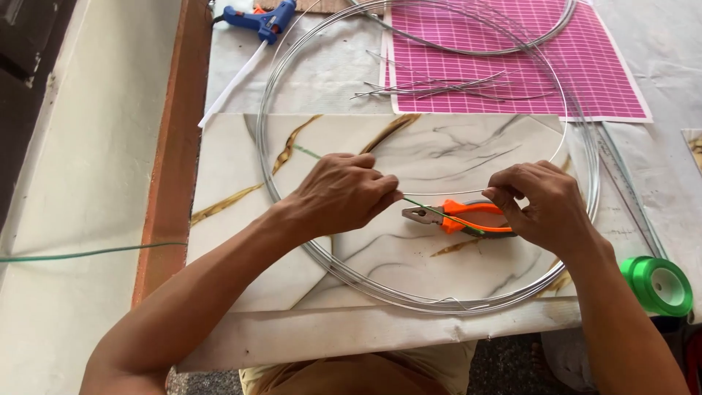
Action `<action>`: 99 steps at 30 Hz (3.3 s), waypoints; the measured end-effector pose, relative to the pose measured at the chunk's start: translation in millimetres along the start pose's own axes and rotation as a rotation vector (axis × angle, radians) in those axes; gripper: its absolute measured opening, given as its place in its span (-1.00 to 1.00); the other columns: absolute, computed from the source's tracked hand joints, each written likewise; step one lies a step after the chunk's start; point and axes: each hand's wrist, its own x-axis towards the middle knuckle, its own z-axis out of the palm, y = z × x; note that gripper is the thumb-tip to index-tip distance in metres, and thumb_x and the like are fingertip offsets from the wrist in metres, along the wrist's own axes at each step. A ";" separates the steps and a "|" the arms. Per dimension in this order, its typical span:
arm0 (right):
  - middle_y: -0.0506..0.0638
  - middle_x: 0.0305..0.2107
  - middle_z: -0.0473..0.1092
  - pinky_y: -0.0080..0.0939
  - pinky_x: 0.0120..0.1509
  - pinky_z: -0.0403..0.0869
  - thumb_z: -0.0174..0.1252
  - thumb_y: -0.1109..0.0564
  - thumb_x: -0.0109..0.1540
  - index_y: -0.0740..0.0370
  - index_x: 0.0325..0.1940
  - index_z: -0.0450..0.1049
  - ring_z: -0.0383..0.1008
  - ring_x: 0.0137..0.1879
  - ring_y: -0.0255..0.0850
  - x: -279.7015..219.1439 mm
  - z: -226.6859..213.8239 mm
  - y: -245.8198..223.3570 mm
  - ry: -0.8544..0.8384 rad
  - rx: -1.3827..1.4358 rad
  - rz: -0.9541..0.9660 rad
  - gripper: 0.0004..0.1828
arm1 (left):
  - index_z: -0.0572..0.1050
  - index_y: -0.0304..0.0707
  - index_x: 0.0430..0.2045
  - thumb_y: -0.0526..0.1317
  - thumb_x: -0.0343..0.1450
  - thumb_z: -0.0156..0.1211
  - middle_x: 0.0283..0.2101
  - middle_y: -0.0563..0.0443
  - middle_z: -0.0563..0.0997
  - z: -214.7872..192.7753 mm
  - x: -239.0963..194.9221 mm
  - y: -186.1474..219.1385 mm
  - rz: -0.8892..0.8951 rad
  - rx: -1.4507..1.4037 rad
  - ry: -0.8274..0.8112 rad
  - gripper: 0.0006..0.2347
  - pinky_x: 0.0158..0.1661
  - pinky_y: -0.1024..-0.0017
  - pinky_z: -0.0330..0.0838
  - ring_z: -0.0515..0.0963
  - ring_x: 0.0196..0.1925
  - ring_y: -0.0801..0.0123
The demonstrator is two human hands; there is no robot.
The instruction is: Attaching and securing green floral wire to a circular silver wire frame using pliers.
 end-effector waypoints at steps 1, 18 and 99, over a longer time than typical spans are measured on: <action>-0.11 -0.52 0.44 -0.10 -0.06 0.42 0.28 0.25 0.32 0.18 -0.29 0.48 0.37 -0.46 -0.22 3.1 2.2 -3.4 -0.004 0.007 -0.006 -0.88 | 0.34 -0.07 -0.62 -0.08 0.62 -0.01 -0.69 0.18 0.45 1.3 1.0 0.6 -0.010 0.002 -0.003 -0.66 -0.52 0.33 0.31 0.37 -0.54 0.34; 0.05 -0.78 0.20 0.00 -0.25 0.39 0.38 -0.08 0.22 0.19 -0.51 0.48 0.31 -0.58 0.07 40.4 11.7 -25.9 -0.021 0.100 0.227 -0.62 | 0.48 -0.03 -0.41 -0.09 0.55 0.14 -0.58 0.18 0.36 15.4 -1.7 -5.5 -0.025 0.212 0.208 -0.84 -0.47 0.43 0.43 0.51 -0.55 0.36; 0.13 -0.25 0.58 -0.16 0.04 0.58 0.41 0.47 0.36 0.44 -0.13 0.62 0.59 -0.11 -0.10 18.9 12.0 77.8 0.111 0.086 0.147 -0.90 | 0.23 -0.02 -0.63 -0.01 0.70 0.15 -0.73 0.28 0.24 4.7 -16.3 -3.7 -0.309 0.206 0.094 -0.54 -0.63 0.45 -0.08 0.22 -0.69 0.55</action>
